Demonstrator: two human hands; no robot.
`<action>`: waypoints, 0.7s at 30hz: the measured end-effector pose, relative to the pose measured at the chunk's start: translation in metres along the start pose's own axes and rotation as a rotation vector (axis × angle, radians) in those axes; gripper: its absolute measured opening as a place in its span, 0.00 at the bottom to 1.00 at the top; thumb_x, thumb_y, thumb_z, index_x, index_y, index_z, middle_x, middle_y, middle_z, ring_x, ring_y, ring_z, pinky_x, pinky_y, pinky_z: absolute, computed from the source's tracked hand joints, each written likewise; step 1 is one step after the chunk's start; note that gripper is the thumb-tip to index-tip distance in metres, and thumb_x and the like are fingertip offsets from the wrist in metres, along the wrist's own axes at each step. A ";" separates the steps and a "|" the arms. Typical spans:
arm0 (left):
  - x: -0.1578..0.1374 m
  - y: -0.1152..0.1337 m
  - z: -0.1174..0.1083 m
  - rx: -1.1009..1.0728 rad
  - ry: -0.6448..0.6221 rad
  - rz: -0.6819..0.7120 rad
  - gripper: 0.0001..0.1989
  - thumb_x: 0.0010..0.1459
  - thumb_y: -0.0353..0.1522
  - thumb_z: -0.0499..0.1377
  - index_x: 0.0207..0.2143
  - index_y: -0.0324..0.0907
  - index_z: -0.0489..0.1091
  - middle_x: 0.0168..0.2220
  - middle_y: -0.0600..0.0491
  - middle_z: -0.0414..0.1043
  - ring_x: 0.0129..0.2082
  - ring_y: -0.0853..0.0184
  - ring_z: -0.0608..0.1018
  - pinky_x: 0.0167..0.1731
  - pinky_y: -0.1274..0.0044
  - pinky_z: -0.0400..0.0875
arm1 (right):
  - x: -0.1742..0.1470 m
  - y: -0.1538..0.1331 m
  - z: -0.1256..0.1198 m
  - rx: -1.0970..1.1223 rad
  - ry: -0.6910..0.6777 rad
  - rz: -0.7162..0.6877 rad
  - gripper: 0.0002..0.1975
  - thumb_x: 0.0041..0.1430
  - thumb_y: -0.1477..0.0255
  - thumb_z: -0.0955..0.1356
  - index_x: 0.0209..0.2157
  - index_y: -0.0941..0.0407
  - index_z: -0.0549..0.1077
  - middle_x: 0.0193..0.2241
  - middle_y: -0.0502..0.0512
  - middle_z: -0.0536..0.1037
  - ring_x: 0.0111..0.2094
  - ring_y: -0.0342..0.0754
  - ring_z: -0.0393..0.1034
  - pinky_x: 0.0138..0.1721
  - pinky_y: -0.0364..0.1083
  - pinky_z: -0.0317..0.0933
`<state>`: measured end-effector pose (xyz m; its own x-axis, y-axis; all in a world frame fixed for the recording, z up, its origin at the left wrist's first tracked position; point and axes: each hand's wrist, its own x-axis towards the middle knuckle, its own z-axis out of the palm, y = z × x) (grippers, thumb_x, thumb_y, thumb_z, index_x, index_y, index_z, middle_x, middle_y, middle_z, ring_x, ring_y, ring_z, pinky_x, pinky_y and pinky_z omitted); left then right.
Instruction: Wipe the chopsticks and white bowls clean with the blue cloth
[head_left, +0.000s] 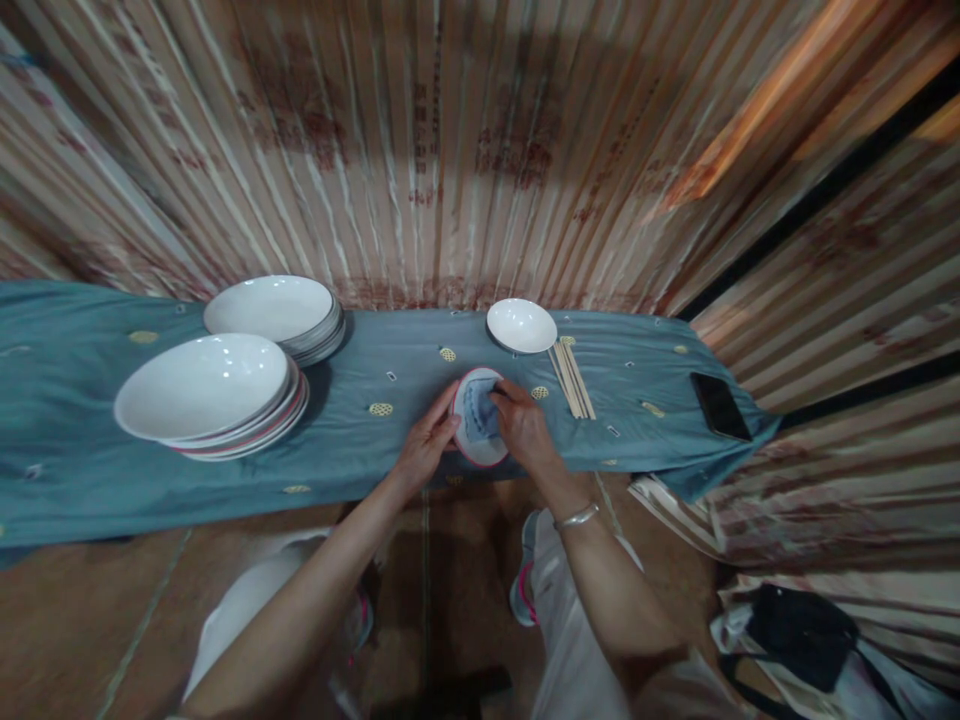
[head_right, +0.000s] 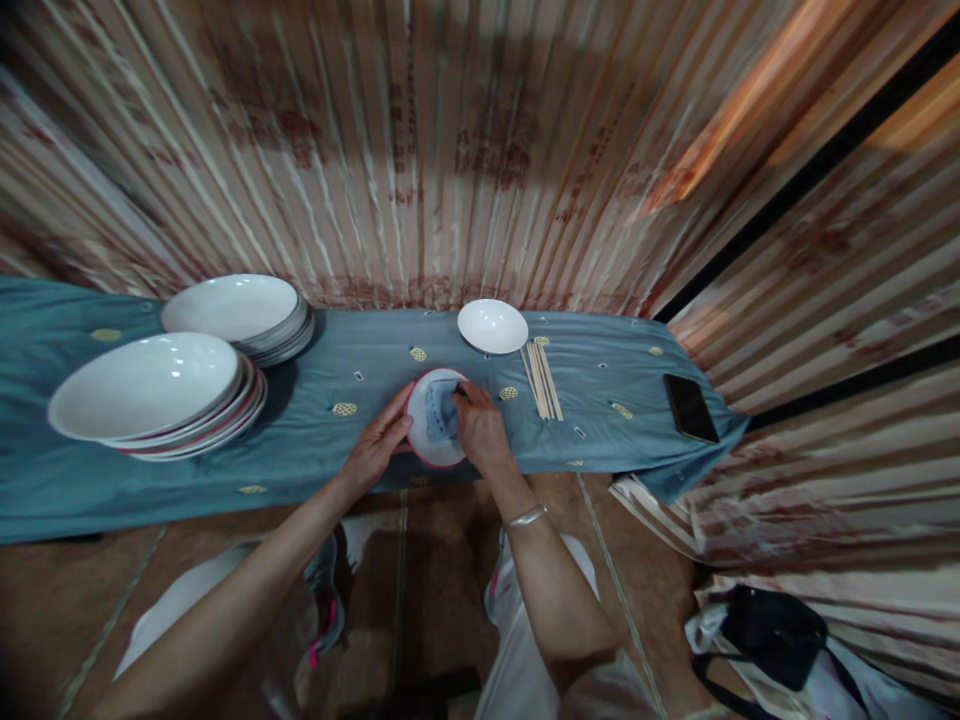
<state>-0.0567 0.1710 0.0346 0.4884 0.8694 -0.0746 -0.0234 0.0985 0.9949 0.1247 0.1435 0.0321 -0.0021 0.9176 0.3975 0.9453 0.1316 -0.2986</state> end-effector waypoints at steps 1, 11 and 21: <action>0.000 0.000 0.000 -0.001 0.002 -0.006 0.34 0.55 0.47 0.55 0.63 0.51 0.52 0.60 0.52 0.62 0.49 0.58 0.73 0.38 0.73 0.76 | -0.002 0.001 -0.001 -0.018 -0.023 -0.004 0.17 0.57 0.84 0.59 0.40 0.58 0.75 0.49 0.63 0.72 0.49 0.53 0.67 0.52 0.51 0.62; 0.001 0.003 0.002 -0.005 0.027 -0.013 0.35 0.53 0.47 0.56 0.62 0.48 0.54 0.55 0.51 0.68 0.45 0.59 0.74 0.36 0.74 0.76 | -0.021 -0.002 -0.013 0.047 -0.276 0.011 0.14 0.56 0.82 0.61 0.39 0.59 0.76 0.46 0.61 0.74 0.48 0.50 0.68 0.52 0.49 0.60; 0.003 -0.002 0.001 0.057 0.017 0.026 0.34 0.55 0.48 0.54 0.62 0.49 0.54 0.59 0.52 0.63 0.48 0.58 0.74 0.40 0.71 0.75 | -0.025 -0.011 -0.014 0.461 -0.348 0.013 0.11 0.56 0.74 0.66 0.40 0.57 0.76 0.44 0.59 0.77 0.46 0.50 0.72 0.49 0.48 0.62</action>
<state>-0.0549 0.1727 0.0327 0.4735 0.8794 -0.0498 0.0139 0.0491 0.9987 0.1192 0.1138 0.0373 -0.1728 0.9792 0.1061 0.7060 0.1983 -0.6799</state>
